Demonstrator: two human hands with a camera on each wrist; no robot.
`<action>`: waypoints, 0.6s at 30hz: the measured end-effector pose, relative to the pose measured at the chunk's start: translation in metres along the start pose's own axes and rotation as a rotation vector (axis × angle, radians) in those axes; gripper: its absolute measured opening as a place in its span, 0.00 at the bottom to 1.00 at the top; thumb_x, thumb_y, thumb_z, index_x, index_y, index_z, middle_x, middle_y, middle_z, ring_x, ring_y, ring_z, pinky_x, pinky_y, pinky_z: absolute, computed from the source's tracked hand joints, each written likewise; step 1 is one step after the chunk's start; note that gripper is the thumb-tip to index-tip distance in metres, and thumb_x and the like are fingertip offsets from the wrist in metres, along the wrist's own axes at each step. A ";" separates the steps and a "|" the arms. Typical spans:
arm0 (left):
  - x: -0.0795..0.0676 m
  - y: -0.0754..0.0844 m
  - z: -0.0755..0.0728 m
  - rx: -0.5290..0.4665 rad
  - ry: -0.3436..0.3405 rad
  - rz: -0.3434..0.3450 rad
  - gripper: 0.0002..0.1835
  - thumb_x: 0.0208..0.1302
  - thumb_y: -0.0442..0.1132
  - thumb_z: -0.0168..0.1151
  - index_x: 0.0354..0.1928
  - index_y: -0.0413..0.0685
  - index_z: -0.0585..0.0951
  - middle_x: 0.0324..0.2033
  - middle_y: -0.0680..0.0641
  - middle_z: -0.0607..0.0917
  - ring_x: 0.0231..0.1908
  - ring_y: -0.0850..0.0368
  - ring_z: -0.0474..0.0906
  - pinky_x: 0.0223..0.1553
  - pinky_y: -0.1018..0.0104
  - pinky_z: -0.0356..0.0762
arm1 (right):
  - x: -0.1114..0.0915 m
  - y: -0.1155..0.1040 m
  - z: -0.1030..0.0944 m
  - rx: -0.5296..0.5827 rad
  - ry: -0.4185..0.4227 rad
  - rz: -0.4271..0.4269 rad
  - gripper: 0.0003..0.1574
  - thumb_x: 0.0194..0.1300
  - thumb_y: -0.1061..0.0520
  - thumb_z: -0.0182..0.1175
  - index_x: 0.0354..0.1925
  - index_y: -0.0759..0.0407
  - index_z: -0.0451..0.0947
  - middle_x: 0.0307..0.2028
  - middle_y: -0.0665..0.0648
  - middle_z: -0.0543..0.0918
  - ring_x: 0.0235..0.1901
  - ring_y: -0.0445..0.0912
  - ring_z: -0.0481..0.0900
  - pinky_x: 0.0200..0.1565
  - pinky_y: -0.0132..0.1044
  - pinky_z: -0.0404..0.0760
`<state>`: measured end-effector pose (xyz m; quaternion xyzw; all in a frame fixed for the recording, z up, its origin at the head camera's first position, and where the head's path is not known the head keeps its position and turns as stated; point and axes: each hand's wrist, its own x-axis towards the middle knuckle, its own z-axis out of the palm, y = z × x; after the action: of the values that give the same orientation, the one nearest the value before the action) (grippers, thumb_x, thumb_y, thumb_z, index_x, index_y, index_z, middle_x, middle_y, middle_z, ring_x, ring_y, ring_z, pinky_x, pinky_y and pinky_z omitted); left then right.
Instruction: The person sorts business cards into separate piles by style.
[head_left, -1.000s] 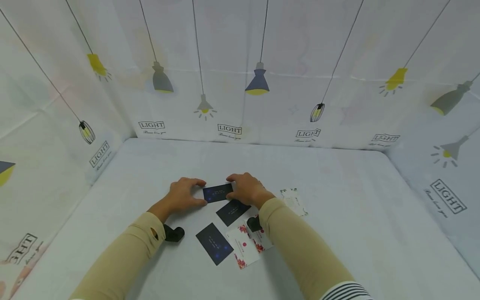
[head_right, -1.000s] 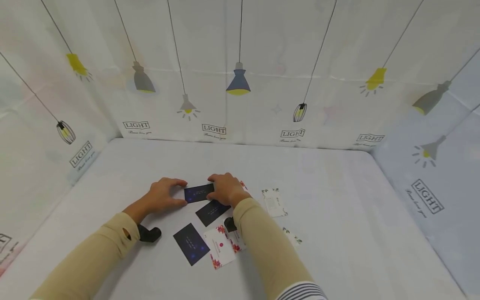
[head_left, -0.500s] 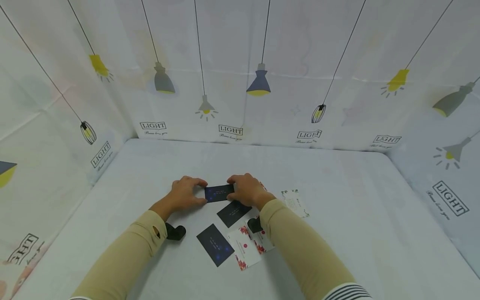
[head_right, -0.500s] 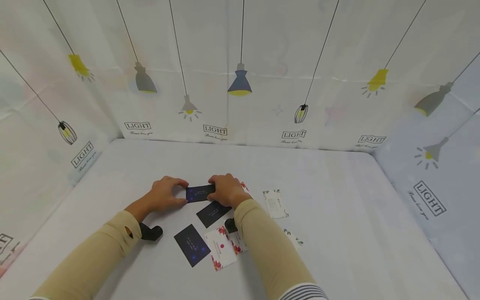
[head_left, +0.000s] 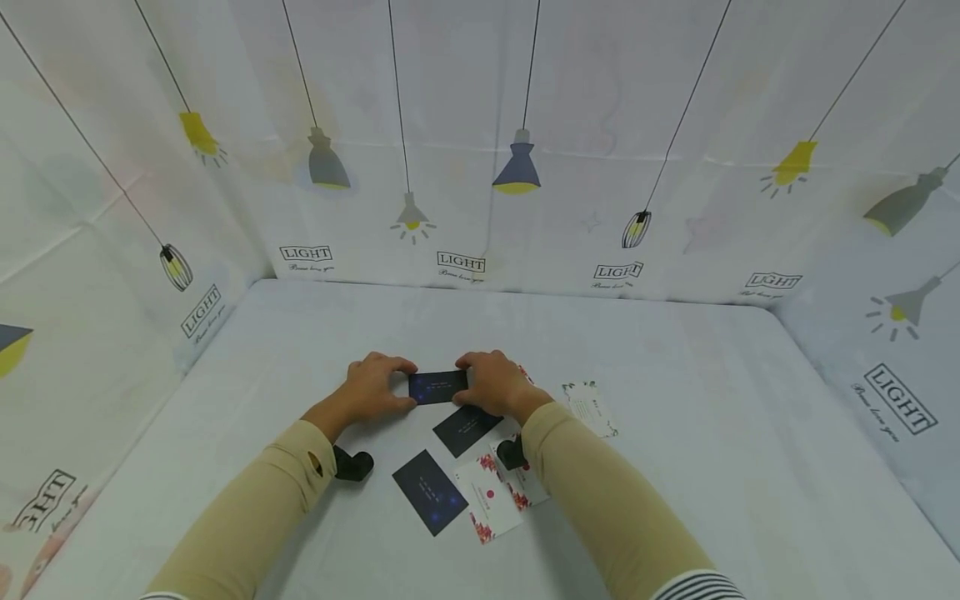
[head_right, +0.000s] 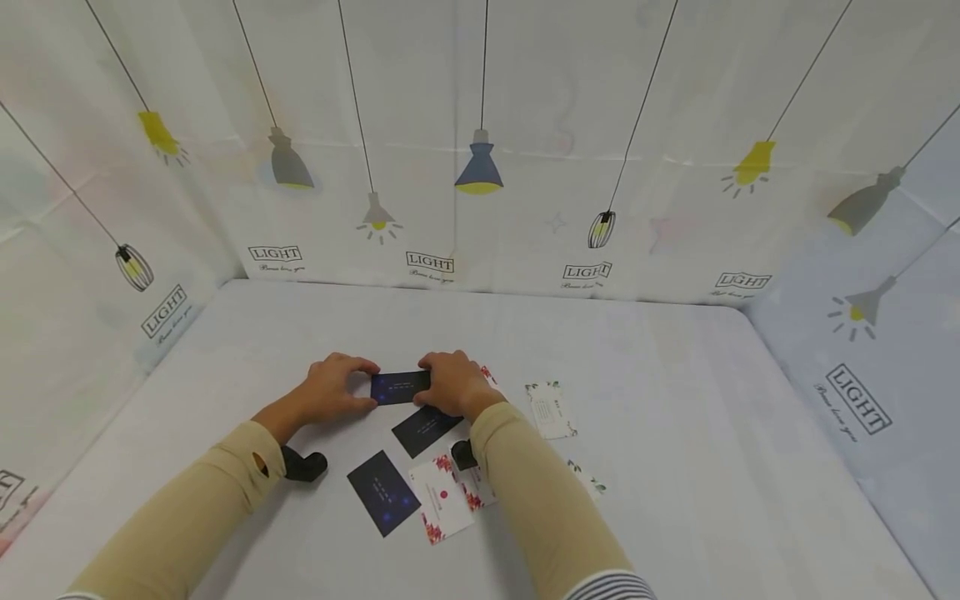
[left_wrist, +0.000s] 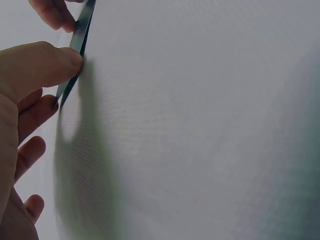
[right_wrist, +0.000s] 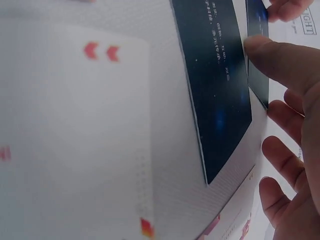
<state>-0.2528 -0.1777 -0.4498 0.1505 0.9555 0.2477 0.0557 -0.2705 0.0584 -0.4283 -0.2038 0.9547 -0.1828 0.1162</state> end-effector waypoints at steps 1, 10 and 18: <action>0.000 0.000 0.000 -0.007 -0.002 -0.005 0.28 0.57 0.48 0.73 0.60 0.51 0.80 0.56 0.48 0.80 0.62 0.45 0.67 0.62 0.41 0.54 | 0.000 0.000 0.000 0.000 -0.001 -0.001 0.38 0.62 0.43 0.71 0.66 0.52 0.74 0.59 0.55 0.79 0.56 0.52 0.74 0.56 0.47 0.73; -0.002 -0.001 -0.006 -0.116 0.011 -0.053 0.29 0.59 0.47 0.71 0.63 0.54 0.79 0.61 0.42 0.75 0.64 0.39 0.65 0.62 0.37 0.58 | 0.001 0.006 0.002 0.027 0.009 -0.008 0.41 0.60 0.43 0.72 0.68 0.52 0.72 0.61 0.53 0.78 0.62 0.53 0.72 0.61 0.49 0.70; 0.001 -0.001 -0.012 -0.176 0.025 -0.039 0.29 0.60 0.44 0.71 0.64 0.52 0.78 0.62 0.43 0.76 0.65 0.40 0.65 0.63 0.38 0.60 | 0.004 0.012 0.001 0.176 0.044 -0.022 0.41 0.59 0.48 0.72 0.67 0.56 0.72 0.62 0.55 0.78 0.62 0.52 0.72 0.64 0.48 0.67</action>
<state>-0.2560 -0.1832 -0.4402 0.1235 0.9333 0.3316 0.0616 -0.2776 0.0666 -0.4343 -0.1991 0.9350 -0.2717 0.1106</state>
